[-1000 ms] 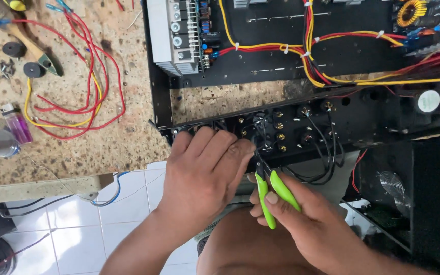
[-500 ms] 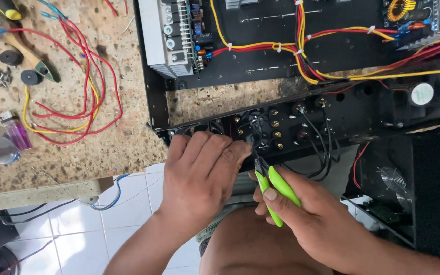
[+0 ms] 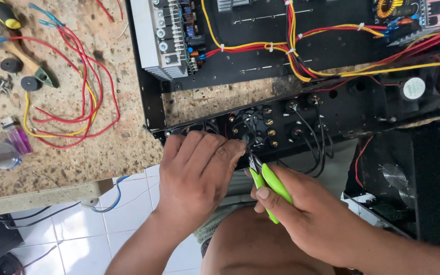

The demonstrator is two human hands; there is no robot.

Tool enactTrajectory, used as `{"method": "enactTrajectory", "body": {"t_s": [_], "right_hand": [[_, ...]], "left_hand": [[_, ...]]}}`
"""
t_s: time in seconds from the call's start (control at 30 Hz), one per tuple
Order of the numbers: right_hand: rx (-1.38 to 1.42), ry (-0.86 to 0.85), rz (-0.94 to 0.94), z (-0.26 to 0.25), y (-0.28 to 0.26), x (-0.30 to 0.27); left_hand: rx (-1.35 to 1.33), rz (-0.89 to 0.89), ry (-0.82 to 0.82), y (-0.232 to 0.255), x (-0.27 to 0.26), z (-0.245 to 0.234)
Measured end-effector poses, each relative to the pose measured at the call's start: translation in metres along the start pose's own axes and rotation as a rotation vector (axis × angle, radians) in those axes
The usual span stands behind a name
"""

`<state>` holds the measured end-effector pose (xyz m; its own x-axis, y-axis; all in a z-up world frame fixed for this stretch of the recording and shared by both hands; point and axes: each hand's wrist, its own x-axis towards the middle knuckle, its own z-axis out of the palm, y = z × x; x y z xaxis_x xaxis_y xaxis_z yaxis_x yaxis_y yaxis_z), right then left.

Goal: The person uses a soldering iron to attach wires to a circuit board inside an electronic device. They then use wire cutters to trim the excess wire ends and continue soldering additional connections.

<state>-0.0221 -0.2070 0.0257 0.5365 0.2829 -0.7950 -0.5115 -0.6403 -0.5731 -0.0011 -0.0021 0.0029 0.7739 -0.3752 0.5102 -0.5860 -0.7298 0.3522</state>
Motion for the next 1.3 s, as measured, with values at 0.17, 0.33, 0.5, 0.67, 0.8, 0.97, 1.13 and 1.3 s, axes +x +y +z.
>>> {"method": "enactTrajectory", "body": {"t_s": [0.17, 0.33, 0.5, 0.67, 0.8, 0.97, 1.13, 1.3], "right_hand": [[0.166, 0.020, 0.079, 0.004, -0.012, -0.001], [0.243, 0.075, -0.075, 0.015, 0.007, 0.005], [0.354, 0.071, -0.046, 0.018, 0.016, 0.011], [0.204, 0.015, -0.033, 0.017, 0.021, -0.002], [0.044, 0.038, -0.289, 0.019, 0.051, -0.009], [0.220, 0.328, -0.406, 0.019, 0.082, -0.013], [0.537, 0.388, -0.562, 0.020, 0.101, -0.004], [0.588, 0.421, -0.582, 0.014, 0.110, 0.000]], "left_hand": [[-0.097, -0.057, 0.007, 0.002, -0.002, -0.005], [0.002, -0.126, -0.034, 0.002, -0.008, -0.012], [0.027, -0.148, -0.026, 0.001, -0.012, -0.010], [0.012, -0.140, 0.068, 0.015, -0.003, -0.048], [0.168, -0.145, -0.071, -0.014, -0.029, -0.090], [0.400, -0.052, 0.313, -0.083, -0.044, -0.062], [0.268, -0.170, 0.286, -0.118, -0.069, -0.034], [0.363, -0.281, 0.154, -0.130, -0.087, -0.022]]}}
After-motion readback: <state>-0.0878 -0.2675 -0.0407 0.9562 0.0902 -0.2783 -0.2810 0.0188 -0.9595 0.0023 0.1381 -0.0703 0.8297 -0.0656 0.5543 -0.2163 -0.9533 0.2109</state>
